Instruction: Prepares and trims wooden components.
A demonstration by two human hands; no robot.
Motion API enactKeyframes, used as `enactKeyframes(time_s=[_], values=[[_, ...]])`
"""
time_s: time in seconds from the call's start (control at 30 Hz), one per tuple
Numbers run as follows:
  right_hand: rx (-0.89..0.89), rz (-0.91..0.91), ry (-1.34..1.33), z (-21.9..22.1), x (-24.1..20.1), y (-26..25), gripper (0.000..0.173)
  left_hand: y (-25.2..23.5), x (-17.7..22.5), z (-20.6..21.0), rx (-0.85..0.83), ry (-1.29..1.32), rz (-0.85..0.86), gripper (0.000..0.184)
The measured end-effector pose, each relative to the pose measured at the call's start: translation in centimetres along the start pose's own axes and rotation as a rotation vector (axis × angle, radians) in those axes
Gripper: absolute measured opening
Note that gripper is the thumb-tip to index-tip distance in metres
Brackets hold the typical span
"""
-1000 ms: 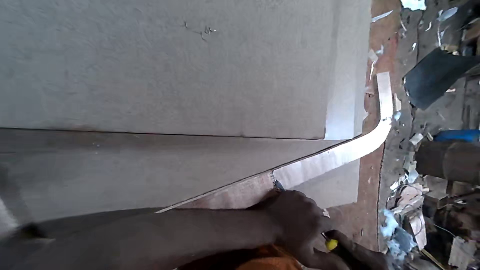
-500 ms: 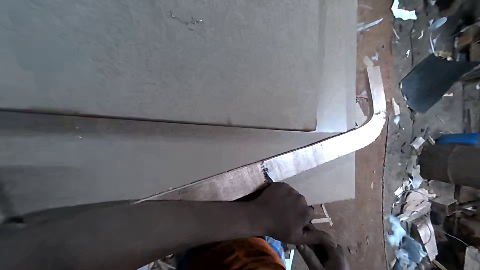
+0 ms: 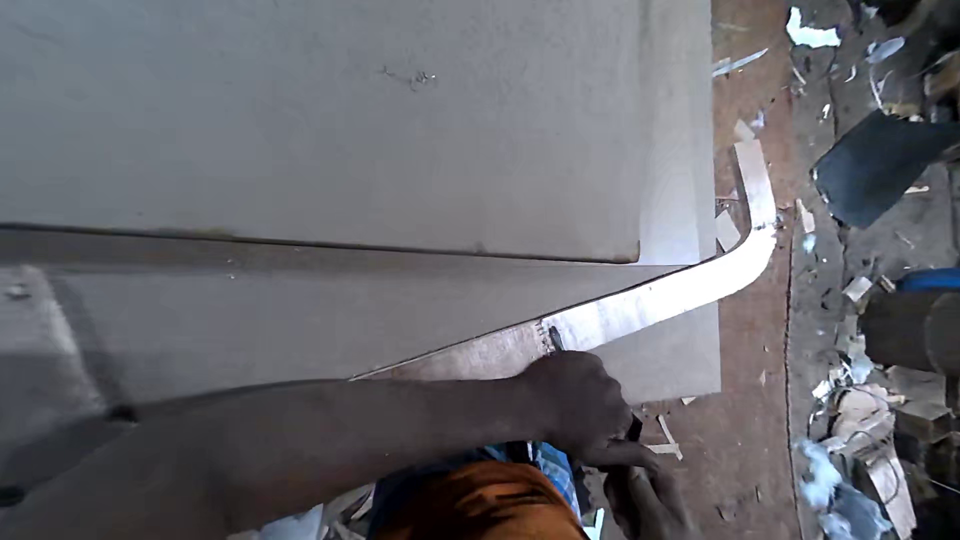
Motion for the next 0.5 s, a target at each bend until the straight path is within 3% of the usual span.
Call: enactKeyframes(time_s=[0.13, 0.2, 0.3, 0.4, 0.5], values=[[-0.531, 0.452, -0.762, 1.4, 4.7, -1.3, 0.048, 0.0, 0.6, 0.0, -0.082, -0.04, 0.02, 0.07], [-0.641, 0.424, -0.789, 2.2, 5.6, -3.0, 0.05, 0.1, 0.5, -0.4, -0.094, -0.052, 0.018, 0.065], [-0.4, 0.228, -0.463, 0.7, 4.1, -3.5, 0.06, 0.4, -0.1, -0.7, 0.055, -0.105, 0.031, 0.055], [-0.124, -0.001, -0.095, -1.8, 0.5, -2.2, 0.05, 0.3, -1.2, -2.6, 0.236, -0.188, 0.028, 0.048], [-0.026, -0.178, 0.087, -2.8, -2.5, -0.9, 0.043, 1.4, -4.4, -6.6, 0.638, -0.233, -0.072, 0.05]])
Point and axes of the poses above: each hand's wrist, its own y-axis away from the middle knuckle, its own z-axis out of the palm, x = y × z, the point moved 4 cm from there along -y, towards the middle knuckle, and after that the axes turned 1 degree about z, right-handed, at the moved point
